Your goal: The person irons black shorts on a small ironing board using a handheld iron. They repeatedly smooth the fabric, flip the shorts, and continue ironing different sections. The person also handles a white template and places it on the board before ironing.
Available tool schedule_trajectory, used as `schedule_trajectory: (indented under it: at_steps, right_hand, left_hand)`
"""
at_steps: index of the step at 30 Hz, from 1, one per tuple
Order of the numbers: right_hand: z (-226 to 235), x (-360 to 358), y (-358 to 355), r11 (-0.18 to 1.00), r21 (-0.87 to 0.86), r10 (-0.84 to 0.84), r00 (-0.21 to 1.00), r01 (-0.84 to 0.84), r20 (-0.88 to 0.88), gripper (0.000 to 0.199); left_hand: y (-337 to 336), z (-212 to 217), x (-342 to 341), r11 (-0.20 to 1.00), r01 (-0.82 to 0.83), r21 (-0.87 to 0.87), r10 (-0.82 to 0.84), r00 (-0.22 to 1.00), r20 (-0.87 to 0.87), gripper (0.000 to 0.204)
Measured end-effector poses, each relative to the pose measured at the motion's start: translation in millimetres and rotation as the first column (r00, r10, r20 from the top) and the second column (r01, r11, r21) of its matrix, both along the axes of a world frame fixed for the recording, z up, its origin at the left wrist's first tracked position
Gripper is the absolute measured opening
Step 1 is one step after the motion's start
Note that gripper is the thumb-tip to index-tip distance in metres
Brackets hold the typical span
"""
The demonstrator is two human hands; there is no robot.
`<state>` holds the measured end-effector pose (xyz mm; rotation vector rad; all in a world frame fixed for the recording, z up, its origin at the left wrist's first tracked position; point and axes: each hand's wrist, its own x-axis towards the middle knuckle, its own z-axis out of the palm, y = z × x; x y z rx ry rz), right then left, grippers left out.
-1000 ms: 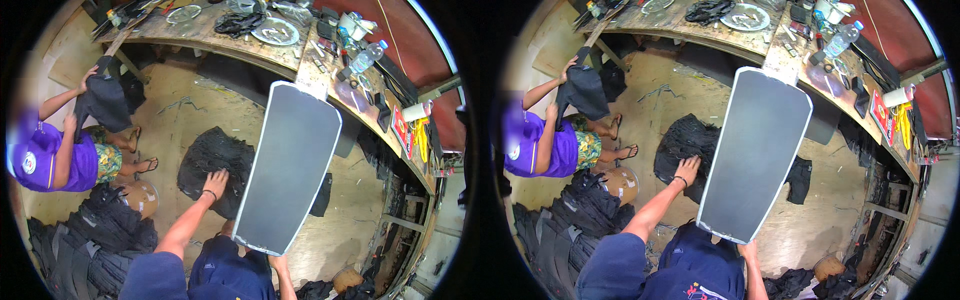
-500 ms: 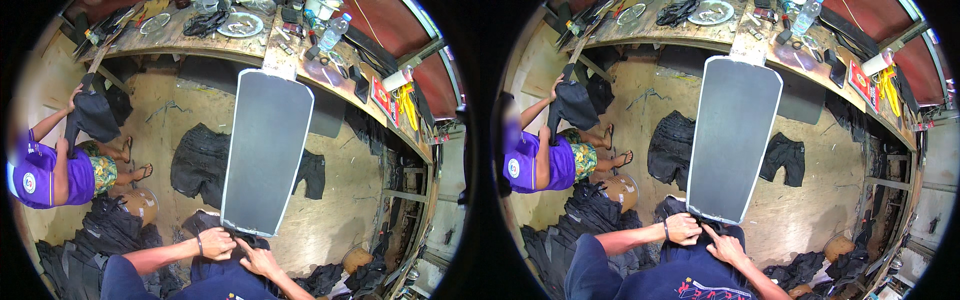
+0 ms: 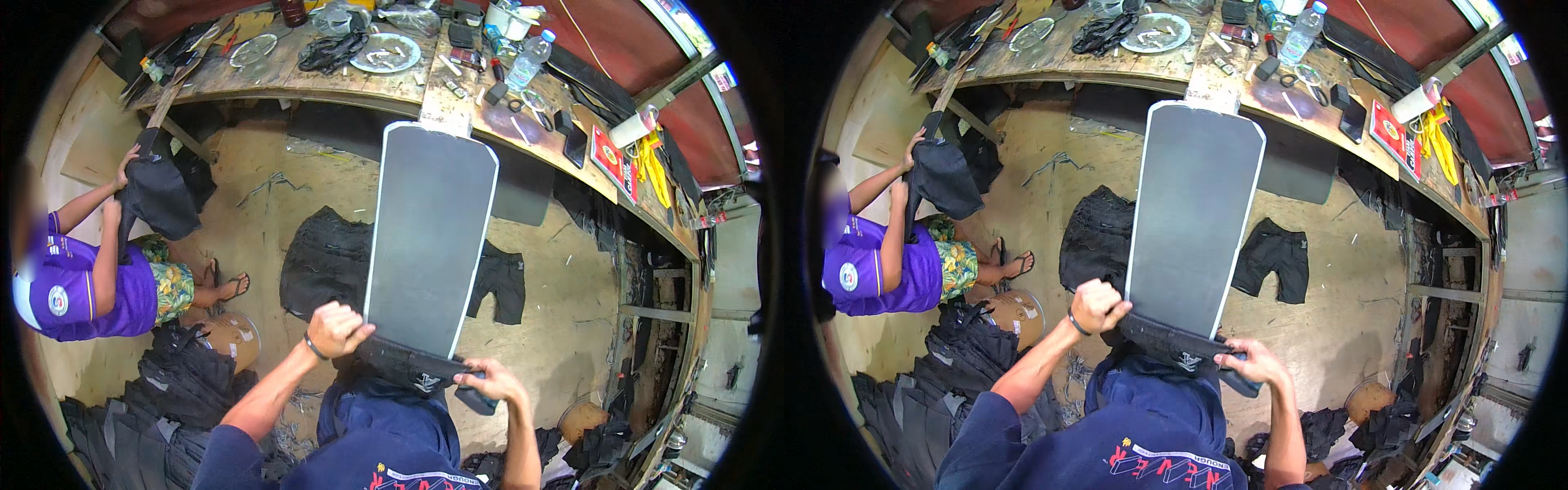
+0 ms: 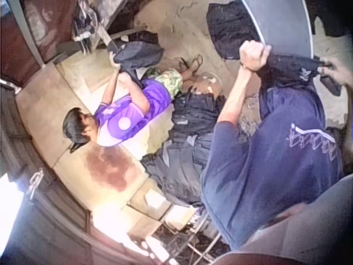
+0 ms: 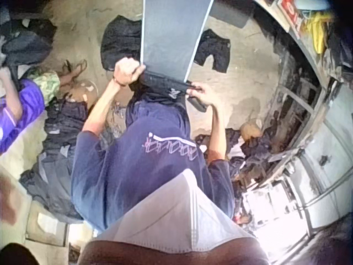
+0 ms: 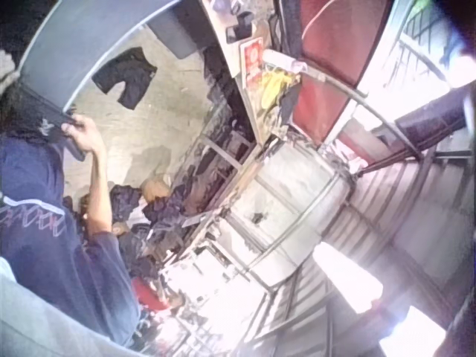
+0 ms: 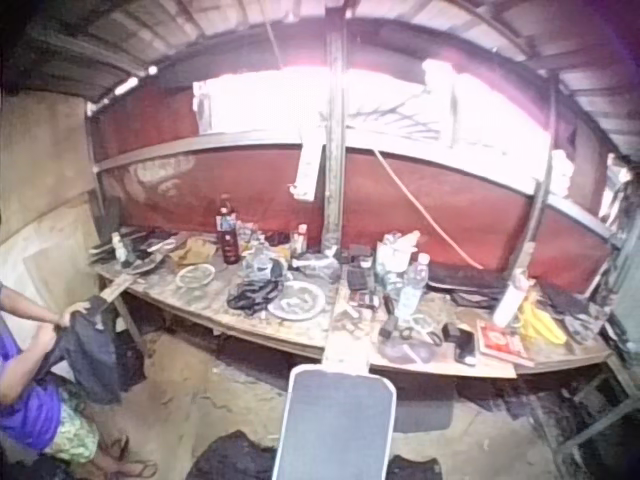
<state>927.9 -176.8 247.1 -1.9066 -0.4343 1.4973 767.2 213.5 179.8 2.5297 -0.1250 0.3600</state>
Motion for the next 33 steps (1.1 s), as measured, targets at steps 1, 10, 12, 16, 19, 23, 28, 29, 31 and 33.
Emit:
schedule_trajectory:
  at_steps: [1,10,12,16,19,23,28,29,31,33]
  right_hand:
    - [1,15,4,0.999,0.037,0.034,0.999,-0.034,0.009,0.031]
    - [10,132,103,0.967,0.102,-0.228,0.61,0.234,0.759,0.053]
    - [22,101,95,0.956,-0.223,0.022,0.711,0.191,0.703,0.091]
    - [8,64,90,0.933,-0.358,0.179,0.921,-0.046,0.347,0.066]
    - [-17,95,102,0.972,-0.233,0.12,0.788,0.031,0.604,0.058]
    - [-21,145,113,0.994,-0.112,0.074,0.651,0.017,0.756,0.056]
    - [-8,132,116,0.916,-0.399,0.278,0.796,-0.05,0.537,0.085]
    - [-6,125,115,0.951,-0.308,0.19,0.798,-0.006,0.572,0.084]
    - [-2,115,112,0.949,-0.314,0.175,0.78,0.03,0.601,0.082]
    - [3,107,108,0.943,-0.325,0.146,0.786,0.073,0.601,0.081]
  left_hand:
    - [7,-2,15,1.0,-0.001,-0.012,0.001,0.999,0.045,0.046]
    - [15,61,209,0.952,-0.292,-0.093,0.306,0.912,0.273,0.026]
    - [-16,66,175,0.998,-0.011,-0.068,0.018,0.995,0.103,0.034]
    - [-57,33,139,0.981,0.178,0.079,-0.144,0.937,-0.317,0.081]
    - [-52,-7,185,0.99,0.094,0.101,-0.078,0.985,-0.153,0.085]
    - [-38,-25,235,0.989,0.009,0.146,-0.017,0.998,0.053,0.084]
    - [-30,18,235,0.959,0.233,0.163,-0.229,0.973,-0.041,0.062]
    - [-30,31,236,0.934,0.302,0.189,-0.264,0.943,-0.204,0.062]
    - [-35,59,246,0.86,0.463,0.216,-0.256,0.756,-0.602,0.065]
    - [-47,82,253,0.821,0.523,0.228,-0.161,0.596,-0.787,0.07]
